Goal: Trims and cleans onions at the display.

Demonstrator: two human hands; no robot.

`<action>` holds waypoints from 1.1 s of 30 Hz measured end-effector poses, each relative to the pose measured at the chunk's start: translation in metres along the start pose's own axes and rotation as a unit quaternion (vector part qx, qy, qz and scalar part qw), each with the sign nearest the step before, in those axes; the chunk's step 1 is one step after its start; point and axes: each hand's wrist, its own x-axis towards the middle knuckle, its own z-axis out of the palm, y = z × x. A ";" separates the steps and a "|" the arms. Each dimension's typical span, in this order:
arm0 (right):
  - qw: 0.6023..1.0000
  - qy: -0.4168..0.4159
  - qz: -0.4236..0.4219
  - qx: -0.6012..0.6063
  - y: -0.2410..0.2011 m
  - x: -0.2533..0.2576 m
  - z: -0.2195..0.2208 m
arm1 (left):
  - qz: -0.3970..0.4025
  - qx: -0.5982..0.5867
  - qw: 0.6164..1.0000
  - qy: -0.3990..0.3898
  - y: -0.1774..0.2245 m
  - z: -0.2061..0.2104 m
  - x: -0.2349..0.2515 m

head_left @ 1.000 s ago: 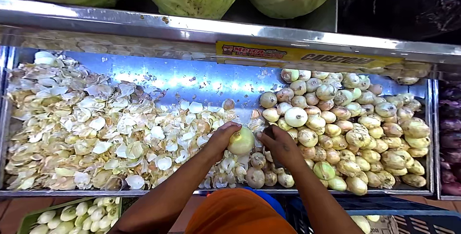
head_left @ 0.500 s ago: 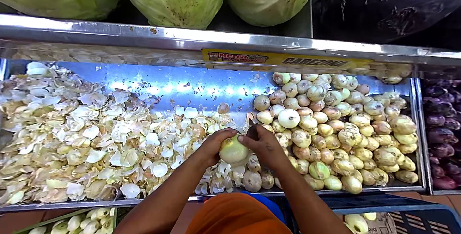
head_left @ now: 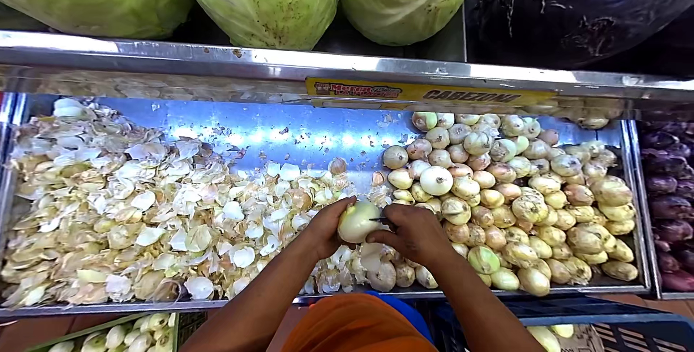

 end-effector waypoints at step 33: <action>0.931 -0.298 0.110 -0.183 -0.019 -0.005 0.026 | 0.053 -0.037 0.974 0.219 -0.040 0.028 0.018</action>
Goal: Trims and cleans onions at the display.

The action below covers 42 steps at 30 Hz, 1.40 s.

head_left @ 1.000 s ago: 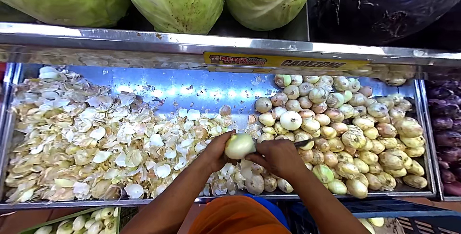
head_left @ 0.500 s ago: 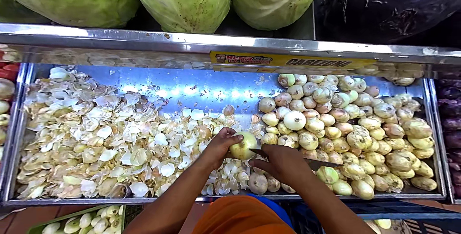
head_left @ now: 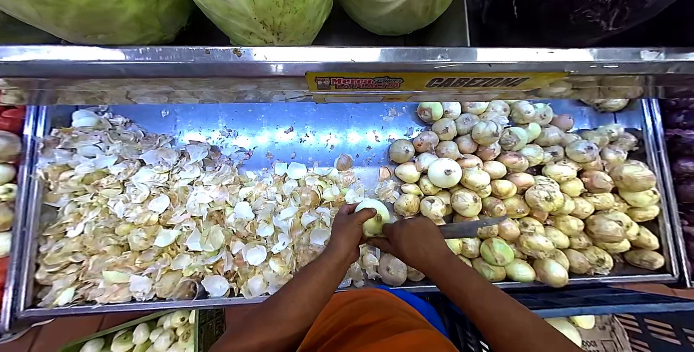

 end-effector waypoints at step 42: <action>0.864 0.152 0.074 0.474 0.035 -0.005 0.027 | 0.031 -0.004 0.993 -0.115 0.027 -0.024 0.007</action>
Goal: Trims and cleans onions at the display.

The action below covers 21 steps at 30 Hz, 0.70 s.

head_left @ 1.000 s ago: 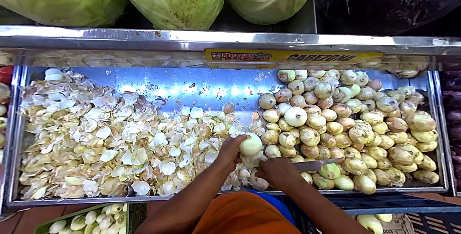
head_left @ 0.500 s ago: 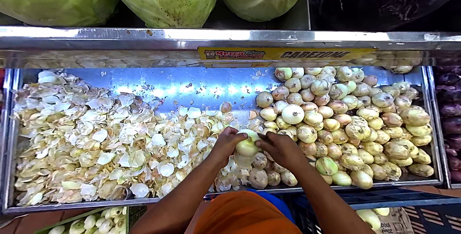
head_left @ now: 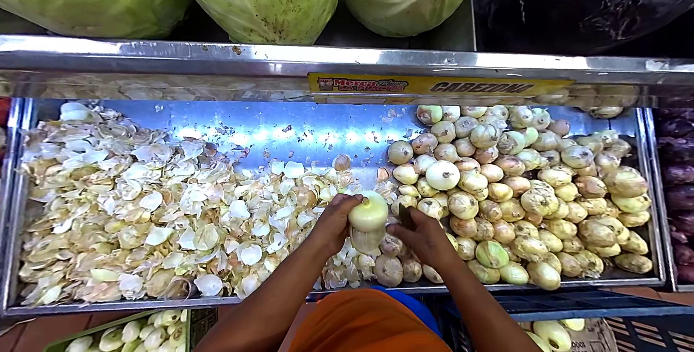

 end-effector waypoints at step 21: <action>0.990 -0.103 0.006 -0.092 -0.041 -0.007 -0.027 | -0.052 0.112 0.970 -0.208 0.019 0.011 -0.010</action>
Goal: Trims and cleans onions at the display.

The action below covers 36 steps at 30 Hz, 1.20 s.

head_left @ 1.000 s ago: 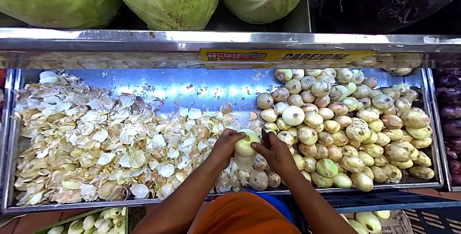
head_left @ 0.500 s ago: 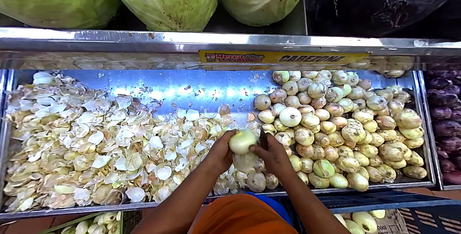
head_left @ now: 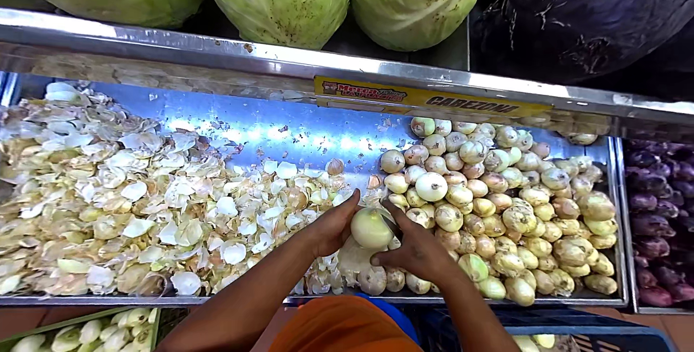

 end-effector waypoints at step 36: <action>0.916 0.221 -0.160 0.296 0.029 -0.045 0.029 | 0.331 0.353 0.862 0.153 -0.013 0.056 -0.025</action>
